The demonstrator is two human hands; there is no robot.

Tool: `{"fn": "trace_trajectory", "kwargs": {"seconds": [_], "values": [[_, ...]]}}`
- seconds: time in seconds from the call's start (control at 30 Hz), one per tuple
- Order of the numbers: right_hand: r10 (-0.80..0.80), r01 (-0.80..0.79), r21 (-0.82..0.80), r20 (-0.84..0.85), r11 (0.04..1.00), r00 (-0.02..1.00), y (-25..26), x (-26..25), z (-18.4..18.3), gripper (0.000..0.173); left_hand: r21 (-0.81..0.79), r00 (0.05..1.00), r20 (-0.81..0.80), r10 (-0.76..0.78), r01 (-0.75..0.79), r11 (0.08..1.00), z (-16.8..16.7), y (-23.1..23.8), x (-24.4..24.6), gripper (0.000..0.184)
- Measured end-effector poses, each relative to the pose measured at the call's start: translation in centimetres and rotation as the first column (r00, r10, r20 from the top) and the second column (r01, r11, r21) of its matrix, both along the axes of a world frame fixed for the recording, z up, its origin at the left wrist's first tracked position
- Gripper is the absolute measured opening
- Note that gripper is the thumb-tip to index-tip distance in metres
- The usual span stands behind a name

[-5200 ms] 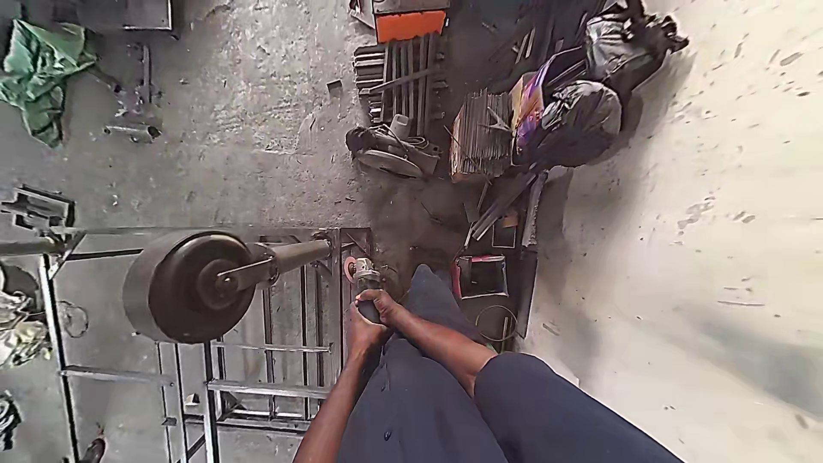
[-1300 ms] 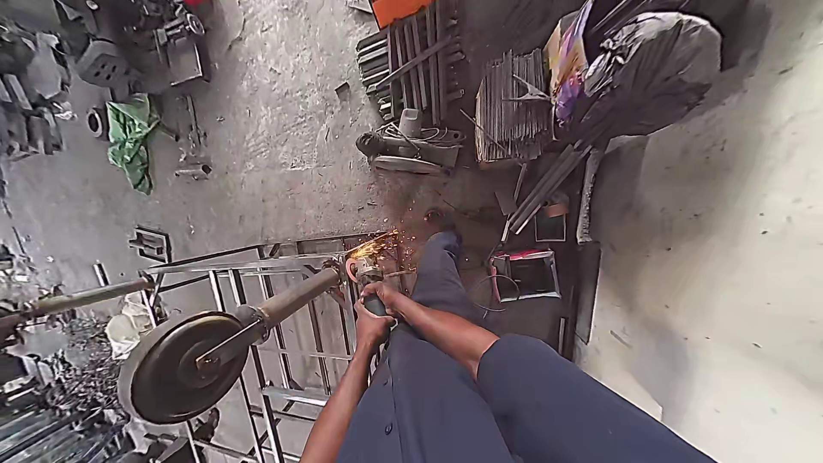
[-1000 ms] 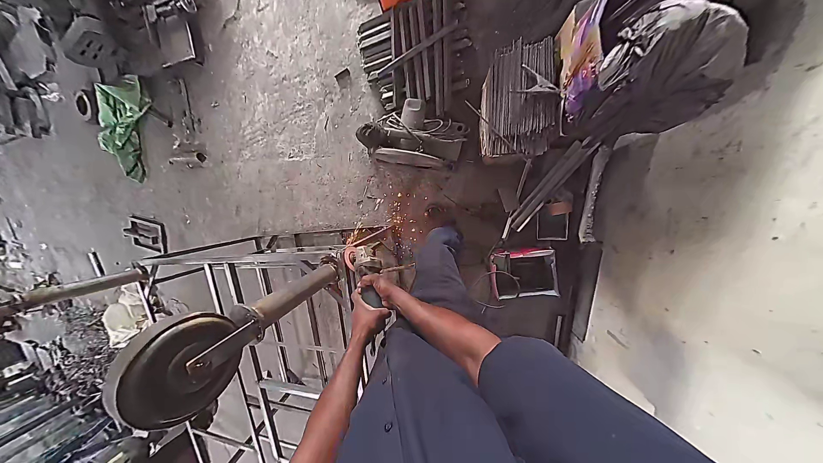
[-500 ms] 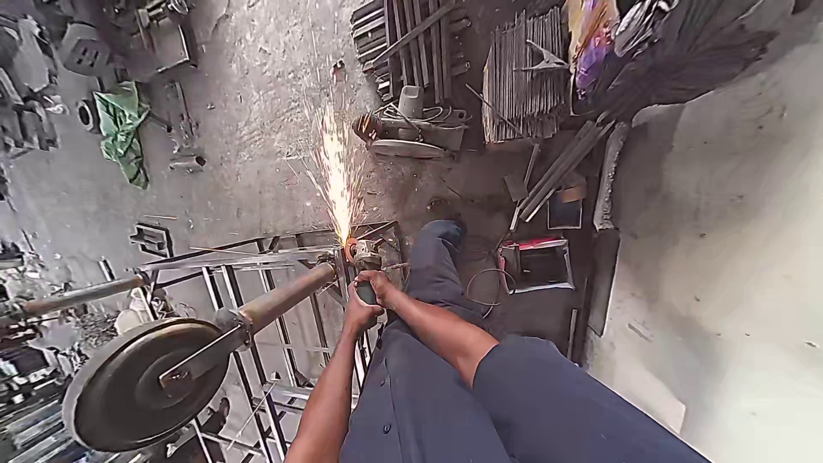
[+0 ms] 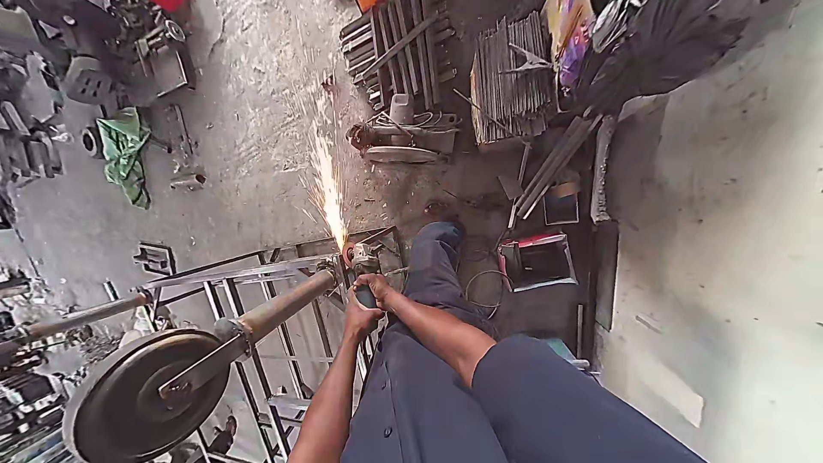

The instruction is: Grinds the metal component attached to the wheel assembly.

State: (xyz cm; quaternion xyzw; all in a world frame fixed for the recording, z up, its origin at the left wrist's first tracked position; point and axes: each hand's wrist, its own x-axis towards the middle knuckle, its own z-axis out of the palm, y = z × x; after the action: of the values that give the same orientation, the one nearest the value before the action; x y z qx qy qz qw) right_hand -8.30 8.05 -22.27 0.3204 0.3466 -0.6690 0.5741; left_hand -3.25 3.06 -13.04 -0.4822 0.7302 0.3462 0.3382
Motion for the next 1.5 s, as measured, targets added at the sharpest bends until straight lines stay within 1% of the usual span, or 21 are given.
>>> {"fn": "trace_trajectory", "kwargs": {"seconds": [0.1, 0.17, 0.2, 0.27, 0.33, 0.43, 0.53, 0.6, 0.7, 0.77, 0.83, 0.87, 0.93, 0.97, 1.1, 1.17, 1.23, 1.27, 1.37, 1.43, 1.5], "values": [[-0.024, 0.024, 0.002, 0.030, 1.000, 0.999, -0.2, 0.5, -0.2, 0.010, 0.005, 1.000, -0.009, -0.030, 0.030, 1.000, -1.1, -0.8, 1.1, 0.117], [-0.028, 0.028, 0.007, 0.015, 1.000, 1.000, -0.4, -0.2, -0.3, 0.012, -0.008, 0.998, -0.043, -0.034, 0.033, 0.999, -3.1, -1.9, 1.9, 0.121], [-0.022, 0.022, 0.001, 0.005, 1.000, 1.000, -0.4, -0.4, -0.3, 0.012, -0.018, 0.999, -0.045, -0.030, 0.029, 0.999, -3.4, -2.1, 2.0, 0.123], [0.001, -0.001, 0.001, 0.013, 1.000, 1.000, -0.4, 0.0, 0.4, 0.010, -0.023, 0.999, -0.032, -0.020, 0.019, 1.000, -2.9, -2.1, 2.7, 0.123], [0.038, -0.038, 0.014, -0.010, 0.999, 0.999, 0.0, -0.9, 0.8, 0.010, 0.005, 0.999, -0.049, 0.004, -0.004, 1.000, -3.4, -2.2, 2.5, 0.121], [0.038, -0.037, 0.017, -0.059, 0.999, 0.998, -0.4, -0.8, -0.5, 0.014, 0.006, 0.998, -0.062, -0.008, 0.008, 1.000, -3.8, -2.4, 2.4, 0.124], [0.039, -0.039, -0.011, -0.046, 0.999, 0.998, 0.1, 0.2, 0.6, 0.013, -0.007, 1.000, -0.014, -0.020, 0.020, 1.000, -3.2, -2.3, 3.5, 0.124], [0.007, -0.011, -0.046, -0.098, 0.999, 0.995, 0.0, 0.5, -0.9, 0.017, -0.002, 1.000, -0.009, -0.021, 0.021, 1.000, -3.4, -2.3, 2.9, 0.124], [0.083, -0.082, 0.027, -0.051, 0.996, 0.995, 0.2, -0.4, 1.3, 0.016, -0.004, 0.999, -0.023, -0.030, 0.030, 1.000, -3.1, -2.4, 3.2, 0.126], [0.094, -0.093, 0.041, -0.027, 0.995, 0.995, 0.0, 0.5, 0.9, 0.015, -0.015, 0.999, 0.000, -0.039, 0.039, 0.999, -3.0, -2.3, 4.0, 0.126], [0.108, -0.105, 0.058, -0.054, 0.993, 0.993, 0.0, 0.6, 0.1, 0.021, -0.005, 0.999, -0.015, -0.038, 0.038, 0.999, -3.3, -2.2, 3.7, 0.125], [0.116, -0.113, 0.062, -0.057, 0.992, 0.992, 0.0, 0.3, 0.3, 0.024, -0.004, 0.999, -0.027, -0.036, 0.036, 0.999, -3.3, -2.3, 3.6, 0.126], [0.106, -0.103, 0.075, -0.041, 0.992, 0.993, -0.3, 0.7, 0.4, 0.025, -0.016, 0.998, -0.037, -0.042, 0.041, 0.999, -3.0, -2.3, 4.1, 0.127], [0.089, -0.088, 0.055, -0.026, 0.995, 0.996, -0.2, 1.0, 0.7, 0.022, -0.018, 0.998, -0.039, -0.042, 0.041, 0.999, -2.9, -2.2, 4.4, 0.127], [-0.003, 0.003, 0.015, -0.021, 1.000, 1.000, -0.9, 1.2, -0.7, 0.016, -0.012, 0.997, -0.063, -0.036, 0.035, 0.999, -2.9, -2.3, 3.9, 0.126], [0.011, -0.011, 0.042, -0.004, 0.999, 1.000, -0.4, 1.2, 0.3, 0.016, 0.015, 0.997, -0.076, -0.021, 0.022, 1.000, -3.2, -2.4, 4.3, 0.128], [0.058, -0.057, 0.073, -0.020, 0.996, 0.998, -0.3, 1.2, 0.0, 0.020, 0.028, 0.997, -0.080, -0.014, 0.016, 0.999, -3.7, -2.6, 4.5, 0.126], [0.081, -0.077, 0.068, -0.064, 0.995, 0.995, -0.3, 1.1, -0.3, 0.020, 0.022, 0.996, -0.085, -0.015, 0.017, 1.000, -3.8, -2.5, 4.4, 0.125], [0.145, -0.140, 0.056, -0.103, 0.989, 0.984, 0.3, 0.4, 0.9, 0.022, 0.002, 0.992, -0.117, -0.040, 0.040, 0.999, -3.8, -2.7, 4.4, 0.125], [0.157, -0.151, 0.064, -0.092, 0.986, 0.983, 0.3, 0.9, 0.8, 0.027, 0.008, 0.993, -0.119, -0.028, 0.029, 1.000, -3.7, -2.6, 4.8, 0.125], [0.124, -0.116, 0.084, -0.100, 0.990, 0.987, -0.2, 1.2, -0.5, 0.030, 0.017, 0.991, -0.133, -0.027, 0.029, 0.999, -4.0, -2.7, 4.7, 0.126]]}}
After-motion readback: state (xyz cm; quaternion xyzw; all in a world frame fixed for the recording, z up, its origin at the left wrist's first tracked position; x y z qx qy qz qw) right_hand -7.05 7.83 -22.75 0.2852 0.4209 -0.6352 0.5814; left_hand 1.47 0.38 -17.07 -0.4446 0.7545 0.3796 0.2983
